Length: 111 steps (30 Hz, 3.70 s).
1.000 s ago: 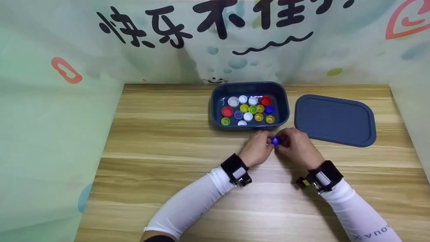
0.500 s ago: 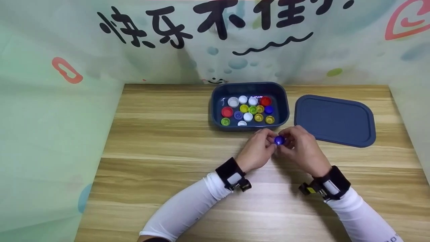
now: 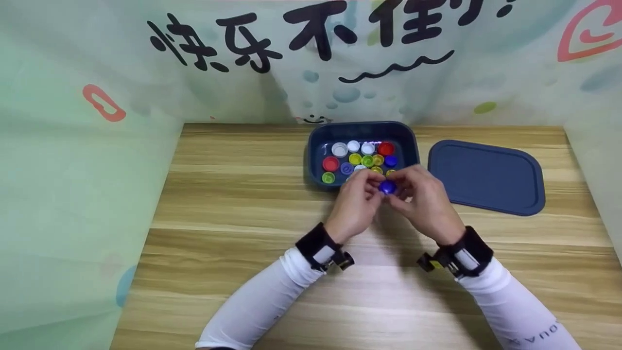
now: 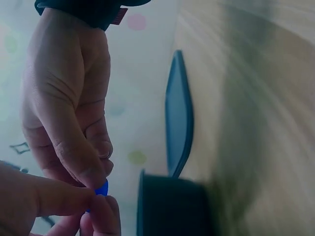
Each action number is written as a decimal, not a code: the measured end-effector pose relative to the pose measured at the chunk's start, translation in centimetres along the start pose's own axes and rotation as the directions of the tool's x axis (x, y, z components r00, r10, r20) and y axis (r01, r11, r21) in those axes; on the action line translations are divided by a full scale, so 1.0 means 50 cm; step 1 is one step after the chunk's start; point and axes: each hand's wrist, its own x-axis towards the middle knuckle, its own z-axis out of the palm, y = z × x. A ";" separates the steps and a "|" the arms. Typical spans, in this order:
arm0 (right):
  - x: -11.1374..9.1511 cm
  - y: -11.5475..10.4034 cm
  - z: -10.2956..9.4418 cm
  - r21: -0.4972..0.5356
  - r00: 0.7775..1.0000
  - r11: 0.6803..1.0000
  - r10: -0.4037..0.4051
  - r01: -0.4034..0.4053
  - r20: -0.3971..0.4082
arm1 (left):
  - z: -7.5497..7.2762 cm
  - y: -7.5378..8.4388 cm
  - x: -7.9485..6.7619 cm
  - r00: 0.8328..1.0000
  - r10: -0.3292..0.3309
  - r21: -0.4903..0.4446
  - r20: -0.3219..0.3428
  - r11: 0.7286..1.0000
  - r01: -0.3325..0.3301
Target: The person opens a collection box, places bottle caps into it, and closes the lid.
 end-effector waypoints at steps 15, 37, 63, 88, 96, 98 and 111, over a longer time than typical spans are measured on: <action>0.121 -0.029 0.074 0.141 0.993 0.986 0.076 -0.087 0.086 | -0.097 -0.034 0.045 0.982 0.026 0.079 -0.185 0.997 -0.012; 0.100 -0.019 0.033 0.113 0.998 0.991 0.062 -0.065 0.033 | -0.134 -0.042 0.040 0.979 -0.039 0.187 -0.200 0.979 0.078; -0.084 0.248 -0.273 -0.244 0.884 0.853 0.419 -0.462 -0.209 | -0.293 -0.151 -0.053 0.991 0.095 0.792 -0.094 0.611 0.017; -0.159 0.411 -0.307 -0.389 0.771 0.679 0.616 -0.623 -0.161 | -0.300 -0.224 -0.081 0.996 -0.035 0.841 -0.085 0.534 0.091; -0.174 0.402 -0.306 -0.385 0.785 0.694 0.598 -0.608 -0.161 | -0.294 -0.222 -0.083 0.996 -0.052 0.832 -0.079 0.547 0.094; -0.182 0.398 -0.306 -0.383 0.786 0.698 0.601 -0.605 -0.146 | -0.294 -0.221 -0.084 0.995 -0.059 0.833 -0.079 0.544 0.098; -0.241 0.355 -0.287 -0.385 0.837 0.759 0.543 -0.525 -0.070 | -0.290 -0.214 -0.093 0.997 -0.028 0.835 -0.075 0.545 0.078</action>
